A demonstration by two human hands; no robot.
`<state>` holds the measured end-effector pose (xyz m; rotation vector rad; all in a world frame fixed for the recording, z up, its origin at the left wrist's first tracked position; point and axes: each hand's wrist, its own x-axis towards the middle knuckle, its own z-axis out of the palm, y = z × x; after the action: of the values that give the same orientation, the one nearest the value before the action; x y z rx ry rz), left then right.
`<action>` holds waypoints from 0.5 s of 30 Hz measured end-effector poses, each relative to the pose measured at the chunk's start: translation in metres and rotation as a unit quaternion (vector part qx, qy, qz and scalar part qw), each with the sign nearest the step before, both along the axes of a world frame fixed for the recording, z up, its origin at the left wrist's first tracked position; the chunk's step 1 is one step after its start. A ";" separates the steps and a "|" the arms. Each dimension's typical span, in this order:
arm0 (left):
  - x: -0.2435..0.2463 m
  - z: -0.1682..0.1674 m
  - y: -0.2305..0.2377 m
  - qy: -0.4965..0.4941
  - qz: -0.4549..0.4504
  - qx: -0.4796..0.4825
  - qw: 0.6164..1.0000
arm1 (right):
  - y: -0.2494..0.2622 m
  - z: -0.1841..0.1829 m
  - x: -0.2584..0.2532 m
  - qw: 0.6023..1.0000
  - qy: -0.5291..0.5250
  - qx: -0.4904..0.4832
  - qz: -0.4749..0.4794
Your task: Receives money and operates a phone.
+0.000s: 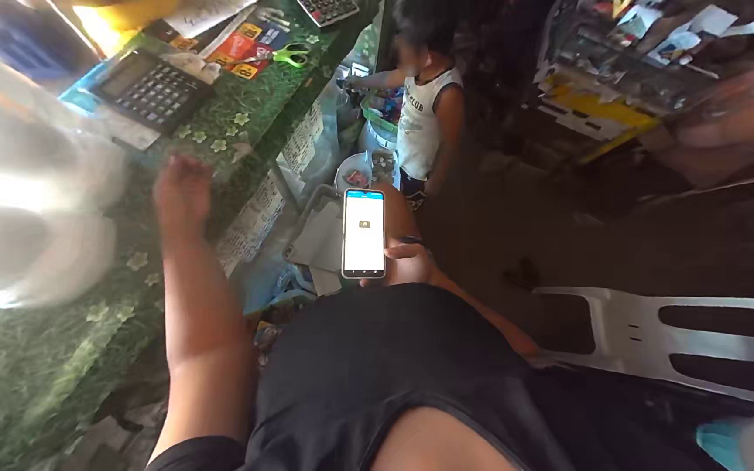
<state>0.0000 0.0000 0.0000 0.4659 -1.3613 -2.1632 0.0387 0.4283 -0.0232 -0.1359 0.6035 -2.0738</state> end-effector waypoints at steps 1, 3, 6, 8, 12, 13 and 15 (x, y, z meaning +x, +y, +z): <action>0.003 -0.002 -0.006 0.053 0.019 0.097 0.994 | -0.003 0.002 0.003 1.000 0.000 -0.004 -0.004; 0.009 -0.005 -0.011 0.126 0.038 0.210 0.969 | -0.008 0.011 0.011 1.000 0.004 0.012 -0.020; 0.011 -0.005 -0.005 0.131 0.034 0.213 0.968 | -0.015 0.017 0.022 0.998 0.026 0.015 -0.047; 0.010 -0.003 -0.001 0.123 0.023 0.208 0.970 | -0.017 0.025 0.022 0.998 0.034 0.031 -0.031; 0.009 -0.008 -0.006 0.139 0.019 0.199 0.970 | -0.018 0.014 0.017 0.999 0.046 0.003 -0.024; 0.009 -0.009 -0.006 0.139 0.021 0.197 0.970 | -0.019 0.011 0.017 0.999 0.045 0.002 -0.029; 0.010 -0.009 -0.006 0.137 0.024 0.204 0.969 | -0.018 0.010 0.015 0.999 0.037 -0.011 -0.025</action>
<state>0.0100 -0.0058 -0.0088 0.3278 -0.7502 -2.3675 0.0540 0.4107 -0.0134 -0.2135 0.6357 -2.1320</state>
